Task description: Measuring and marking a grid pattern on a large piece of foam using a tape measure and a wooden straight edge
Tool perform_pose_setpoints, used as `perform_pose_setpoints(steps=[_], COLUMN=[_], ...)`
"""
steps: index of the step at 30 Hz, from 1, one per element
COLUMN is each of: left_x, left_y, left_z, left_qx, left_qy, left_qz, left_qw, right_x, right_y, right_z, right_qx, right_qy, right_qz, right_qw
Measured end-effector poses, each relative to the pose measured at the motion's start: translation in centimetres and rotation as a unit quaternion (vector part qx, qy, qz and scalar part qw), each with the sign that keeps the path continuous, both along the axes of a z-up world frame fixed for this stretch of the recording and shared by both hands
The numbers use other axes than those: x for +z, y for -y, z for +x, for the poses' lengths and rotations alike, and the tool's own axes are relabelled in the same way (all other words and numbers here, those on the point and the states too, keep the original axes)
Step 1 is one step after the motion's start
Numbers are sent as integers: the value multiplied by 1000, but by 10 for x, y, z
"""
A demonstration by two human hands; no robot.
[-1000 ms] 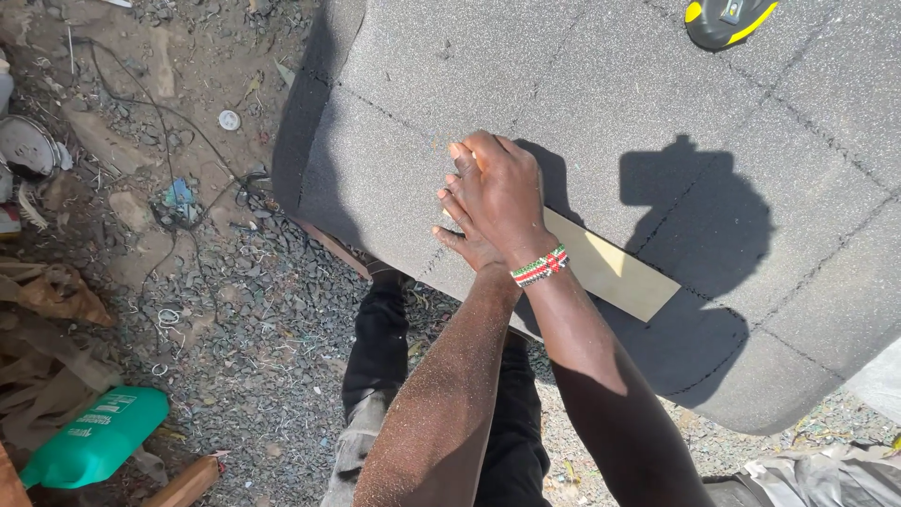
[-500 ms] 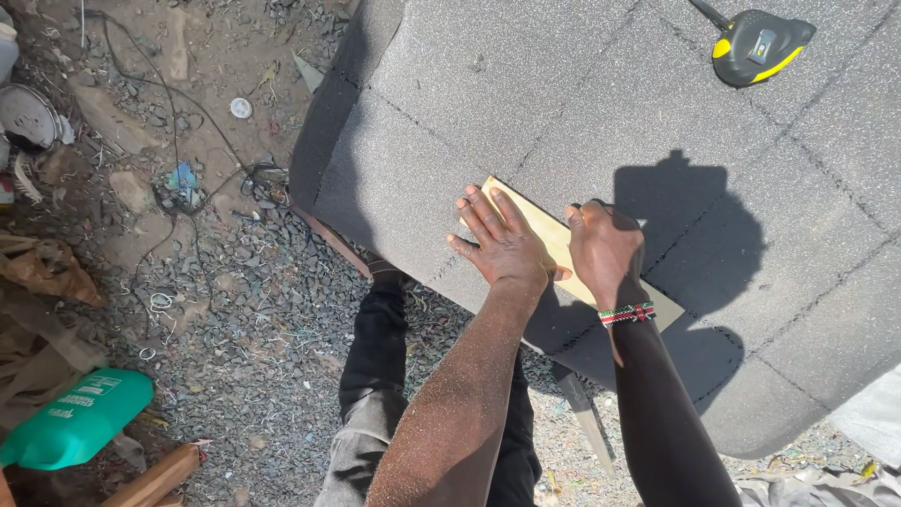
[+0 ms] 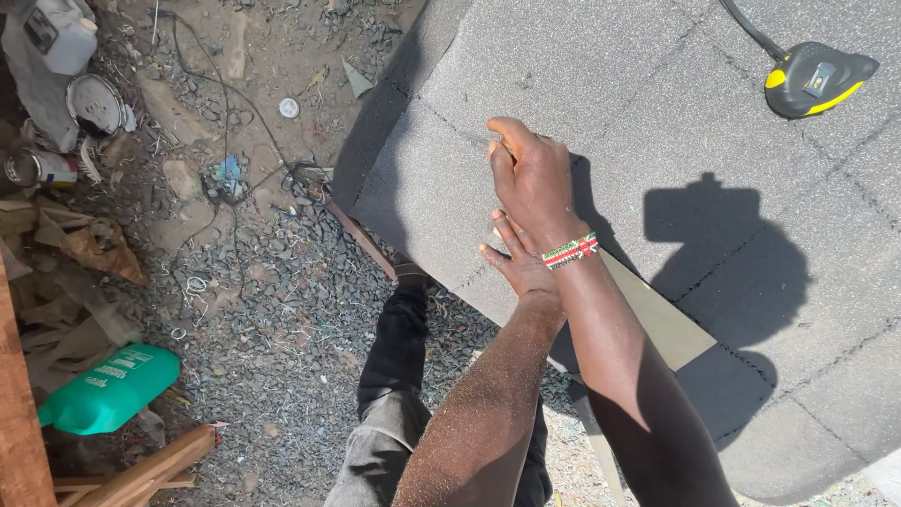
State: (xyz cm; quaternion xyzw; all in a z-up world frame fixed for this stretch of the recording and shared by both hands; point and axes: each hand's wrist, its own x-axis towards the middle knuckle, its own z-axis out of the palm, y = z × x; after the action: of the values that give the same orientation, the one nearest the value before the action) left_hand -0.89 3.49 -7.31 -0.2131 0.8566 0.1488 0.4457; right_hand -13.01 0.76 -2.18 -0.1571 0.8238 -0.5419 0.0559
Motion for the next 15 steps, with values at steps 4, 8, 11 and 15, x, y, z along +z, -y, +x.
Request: perform_pose_setpoints(steps=[4,8,11,15], left_x=[33,108,97,72], left_y=[6,21,19,16], left_z=[-14,-37,-32,-26], left_qx=[-1,68,62,53], left_qy=[15,-4,-12,0], left_qz=[12,83,77,87], left_qw=[1000,994,995,995], right_x=[-15,20,-24,-1], right_y=[-38,-77,-117,-125], right_z=[16,27,17,38], right_qx=[5,-14,37,8], right_qy=[5,119,62,91], right_qz=[110,62,236,215], right_qw=[994,991,969,972])
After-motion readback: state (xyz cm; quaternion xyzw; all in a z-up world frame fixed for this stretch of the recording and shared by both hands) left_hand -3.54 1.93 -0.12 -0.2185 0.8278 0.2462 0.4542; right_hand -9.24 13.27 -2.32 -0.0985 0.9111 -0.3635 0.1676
